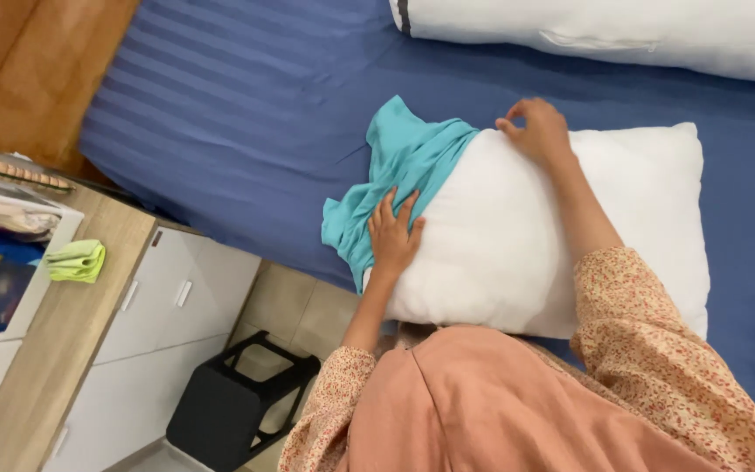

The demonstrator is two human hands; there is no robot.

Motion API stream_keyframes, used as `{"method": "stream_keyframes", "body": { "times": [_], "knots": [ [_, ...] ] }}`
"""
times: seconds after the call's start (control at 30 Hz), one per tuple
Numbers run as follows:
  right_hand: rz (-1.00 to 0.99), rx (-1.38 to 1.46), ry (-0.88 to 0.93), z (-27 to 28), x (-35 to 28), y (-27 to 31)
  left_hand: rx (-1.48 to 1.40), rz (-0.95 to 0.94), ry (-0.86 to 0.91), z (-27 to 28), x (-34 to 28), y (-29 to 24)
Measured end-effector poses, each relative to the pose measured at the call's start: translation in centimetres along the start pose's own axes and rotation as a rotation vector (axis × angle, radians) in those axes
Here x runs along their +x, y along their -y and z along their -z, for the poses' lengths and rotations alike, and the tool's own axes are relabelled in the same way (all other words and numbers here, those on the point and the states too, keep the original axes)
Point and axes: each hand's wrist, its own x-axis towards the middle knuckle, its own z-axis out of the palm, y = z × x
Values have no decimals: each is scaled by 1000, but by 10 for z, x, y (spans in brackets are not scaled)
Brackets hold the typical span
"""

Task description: The person puts a light blue pillowcase onto a white pillow, then folds the removed pillowcase. They then place a dark blue pillowcase onto another white pillow, adjusting the fabric to fit.

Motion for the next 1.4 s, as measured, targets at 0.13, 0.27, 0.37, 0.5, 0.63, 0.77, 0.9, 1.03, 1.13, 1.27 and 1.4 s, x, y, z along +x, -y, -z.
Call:
{"method": "stream_keyframes", "body": {
  "times": [0.13,0.27,0.37,0.5,0.63,0.77,0.9,1.03,1.13,1.27,1.4],
  "knots": [
    [-164,-182,178,-57,-3,3,-70,86,22,-8,24,12],
    [-267,-257,222,-36,-13,44,-60,29,28,6,82,-5],
    [-284,-255,210,-26,-27,61,2,-154,99,-11,121,-13],
    [-153,-242,-9,-17,-50,65,43,-294,362,-42,171,-28],
    [-305,-157,17,11,-73,88,-47,-361,586,-46,190,-36],
    [-291,-171,-69,15,-87,93,-98,-475,500,-49,193,-32],
    [-192,-174,-163,14,-85,103,-157,-333,361,-33,206,-12],
    [-159,-150,-169,18,-88,105,-108,-182,266,-35,224,30],
    [-191,-143,-194,22,-89,107,-157,-96,327,-20,233,33],
    [-213,-102,-169,32,-96,120,-204,26,393,-19,245,53],
    [-209,-112,-239,45,-112,121,-286,125,404,-17,247,85]
  ]
}}
